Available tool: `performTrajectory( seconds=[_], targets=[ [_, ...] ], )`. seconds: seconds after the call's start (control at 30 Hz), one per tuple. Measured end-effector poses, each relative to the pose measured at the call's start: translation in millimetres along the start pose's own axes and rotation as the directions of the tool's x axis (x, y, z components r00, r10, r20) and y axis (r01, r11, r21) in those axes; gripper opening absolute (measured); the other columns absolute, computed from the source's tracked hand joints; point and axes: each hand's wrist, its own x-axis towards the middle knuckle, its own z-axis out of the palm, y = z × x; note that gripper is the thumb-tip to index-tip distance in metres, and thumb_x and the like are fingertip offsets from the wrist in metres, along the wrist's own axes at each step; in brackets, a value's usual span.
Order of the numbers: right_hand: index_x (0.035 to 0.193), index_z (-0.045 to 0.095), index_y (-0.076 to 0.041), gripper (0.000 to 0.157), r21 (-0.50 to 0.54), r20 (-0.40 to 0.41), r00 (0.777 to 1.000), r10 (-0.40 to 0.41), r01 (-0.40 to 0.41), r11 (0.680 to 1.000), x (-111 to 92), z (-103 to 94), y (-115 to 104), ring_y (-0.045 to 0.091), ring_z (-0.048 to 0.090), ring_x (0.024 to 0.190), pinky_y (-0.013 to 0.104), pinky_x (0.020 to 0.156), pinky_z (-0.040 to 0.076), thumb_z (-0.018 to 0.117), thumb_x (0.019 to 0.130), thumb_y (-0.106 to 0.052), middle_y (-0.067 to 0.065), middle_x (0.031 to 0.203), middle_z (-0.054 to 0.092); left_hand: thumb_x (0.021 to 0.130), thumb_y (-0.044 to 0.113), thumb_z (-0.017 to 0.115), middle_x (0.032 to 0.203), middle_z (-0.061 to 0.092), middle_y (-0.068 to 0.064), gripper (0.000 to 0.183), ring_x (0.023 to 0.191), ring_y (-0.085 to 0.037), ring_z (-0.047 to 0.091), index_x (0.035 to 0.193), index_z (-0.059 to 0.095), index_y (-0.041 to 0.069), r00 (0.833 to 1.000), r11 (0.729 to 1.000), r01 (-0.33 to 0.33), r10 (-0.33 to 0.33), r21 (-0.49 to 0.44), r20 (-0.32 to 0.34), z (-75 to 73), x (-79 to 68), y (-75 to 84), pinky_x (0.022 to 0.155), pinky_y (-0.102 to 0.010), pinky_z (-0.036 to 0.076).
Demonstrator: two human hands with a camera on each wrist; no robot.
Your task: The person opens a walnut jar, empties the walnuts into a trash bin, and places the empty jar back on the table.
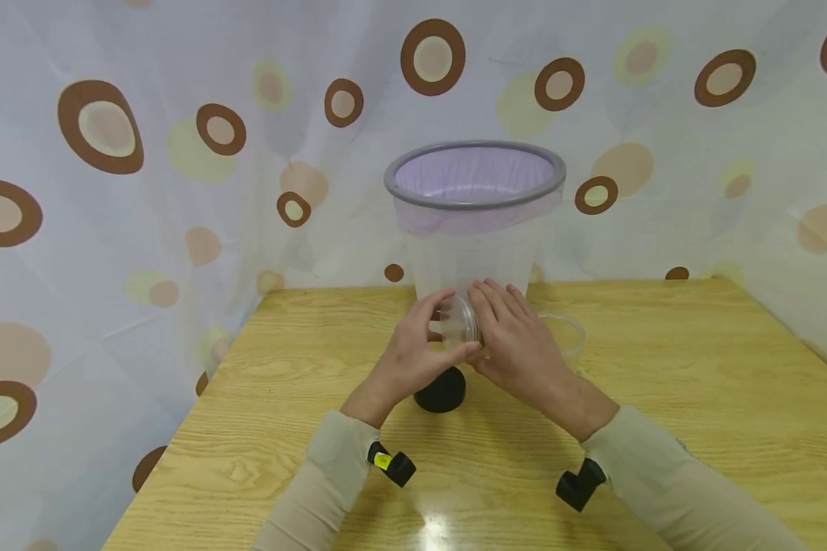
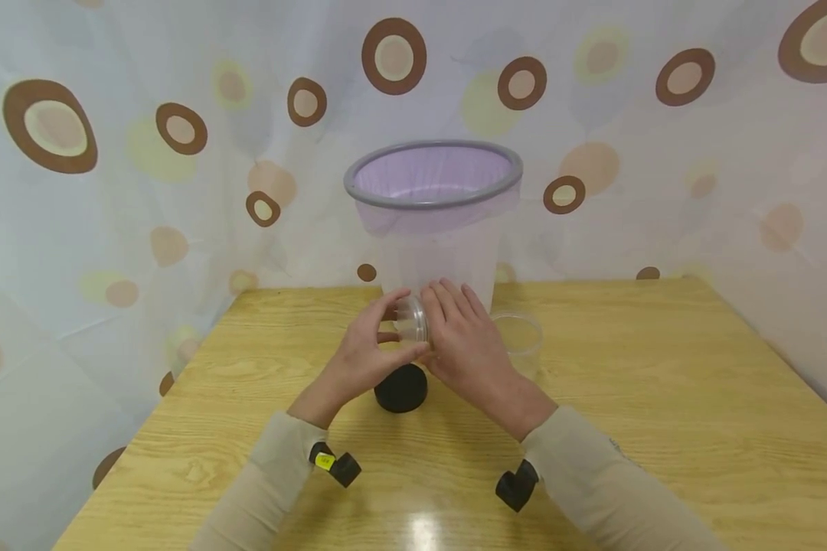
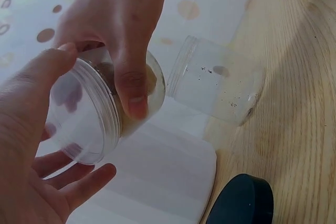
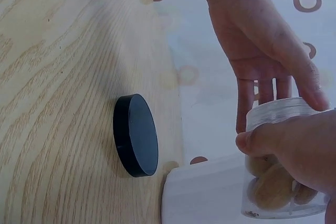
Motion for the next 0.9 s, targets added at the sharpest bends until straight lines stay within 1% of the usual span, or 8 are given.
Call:
performTrajectory(
  seconds=[0.07, 0.13, 0.23, 0.33, 0.43, 0.63, 0.8, 0.9],
  targets=[
    [0.133, 0.038, 0.002, 0.093, 0.003, 0.0, 1.0, -0.004, 0.004, 1.0, 0.3, 0.5, 0.2, 0.034, 0.041, 0.126, 0.05, 0.105, 0.03, 0.084, 0.061, -0.035, 0.019, 0.133, 0.046, 0.076, 0.043, 0.07, 0.13, 0.043, 0.001, 0.077, 0.113, -0.013, 0.046, 0.138, 0.035, 0.011, 1.0, 1.0, 0.01, -0.01, -0.024, -0.002, -0.4, 0.0, -0.3, 0.079, -0.025, 0.052],
    [0.132, 0.038, 0.002, 0.093, 0.01, 0.0, 1.0, -0.007, 0.007, 1.0, 0.3, 1.0, 0.6, 0.034, 0.041, 0.125, 0.05, 0.105, 0.03, 0.084, 0.061, -0.035, 0.02, 0.133, 0.046, 0.075, 0.039, 0.072, 0.134, 0.04, -0.001, 0.08, 0.117, -0.015, 0.043, 0.139, 0.034, 0.011, 1.0, 0.999, -0.019, 0.019, -0.044, 0.001, -1.2, -0.1, -1.1, 0.08, -0.026, 0.052],
    [0.132, 0.038, 0.002, 0.096, 0.034, 0.0, 1.0, -0.004, 0.004, 0.999, 0.3, 1.1, 1.8, 0.034, 0.042, 0.124, 0.051, 0.105, 0.031, 0.086, 0.057, -0.034, 0.02, 0.132, 0.046, 0.071, 0.031, 0.077, 0.141, 0.033, -0.003, 0.087, 0.122, -0.017, 0.039, 0.142, 0.029, 0.012, 0.991, 0.991, -0.128, 0.129, -0.028, 0.023, -2.5, 1.0, -2.3, 0.08, -0.027, 0.052],
    [0.132, 0.039, 0.002, 0.099, 0.06, 0.005, 1.0, 0.005, -0.005, 0.998, 0.4, 0.5, 3.1, 0.035, 0.042, 0.124, 0.051, 0.104, 0.031, 0.088, 0.053, -0.032, 0.02, 0.131, 0.047, 0.07, 0.025, 0.079, 0.144, 0.029, -0.006, 0.09, 0.126, -0.018, 0.035, 0.143, 0.027, 0.014, 0.97, 0.97, -0.24, 0.238, 0.032, 0.057, -3.2, 1.7, -3.9, 0.08, -0.029, 0.052],
    [0.132, 0.038, 0.001, 0.099, 0.071, 0.014, 1.0, 0.007, -0.008, 0.997, 0.5, 0.3, 3.6, 0.035, 0.042, 0.124, 0.052, 0.104, 0.03, 0.088, 0.053, -0.031, 0.02, 0.131, 0.046, 0.072, 0.02, 0.077, 0.144, 0.029, -0.007, 0.085, 0.128, -0.018, 0.034, 0.142, 0.029, 0.015, 0.957, 0.956, -0.286, 0.282, 0.059, 0.075, -3.7, 1.5, -5.5, 0.08, -0.029, 0.052],
    [0.132, 0.038, 0.001, 0.096, 0.061, 0.015, 1.0, 0.002, -0.003, 0.998, 0.7, 1.2, 3.4, 0.034, 0.041, 0.125, 0.051, 0.104, 0.03, 0.087, 0.056, -0.032, 0.019, 0.132, 0.046, 0.074, 0.027, 0.075, 0.137, 0.036, -0.003, 0.08, 0.119, -0.019, 0.043, 0.141, 0.031, 0.019, 0.973, 0.971, -0.23, 0.228, 0.067, 0.044, -4.0, 0.5, -6.3, 0.074, -0.025, 0.053],
    [0.132, 0.039, 0.001, 0.092, 0.04, 0.014, 1.0, -0.001, 0.001, 0.999, 1.1, 1.6, 2.1, 0.034, 0.041, 0.126, 0.051, 0.104, 0.031, 0.084, 0.061, -0.036, 0.019, 0.132, 0.046, 0.077, 0.042, 0.07, 0.131, 0.04, -0.002, 0.077, 0.111, -0.015, 0.046, 0.14, 0.031, 0.02, 0.996, 0.995, -0.086, 0.084, 0.044, 0.038, -4.2, -0.1, -4.6, 0.071, -0.024, 0.053],
    [0.131, 0.039, 0.002, 0.092, 0.04, 0.027, 1.0, -0.001, 0.0, 0.999, 0.9, 1.8, 1.1, 0.034, 0.042, 0.124, 0.05, 0.104, 0.032, 0.083, 0.061, -0.038, 0.019, 0.131, 0.047, 0.076, 0.045, 0.069, 0.131, 0.039, -0.001, 0.079, 0.112, -0.014, 0.045, 0.141, 0.031, 0.018, 0.998, 0.999, -0.035, 0.034, 0.031, 0.055, -4.9, -0.6, -4.5, 0.073, -0.026, 0.052]
  ],
)
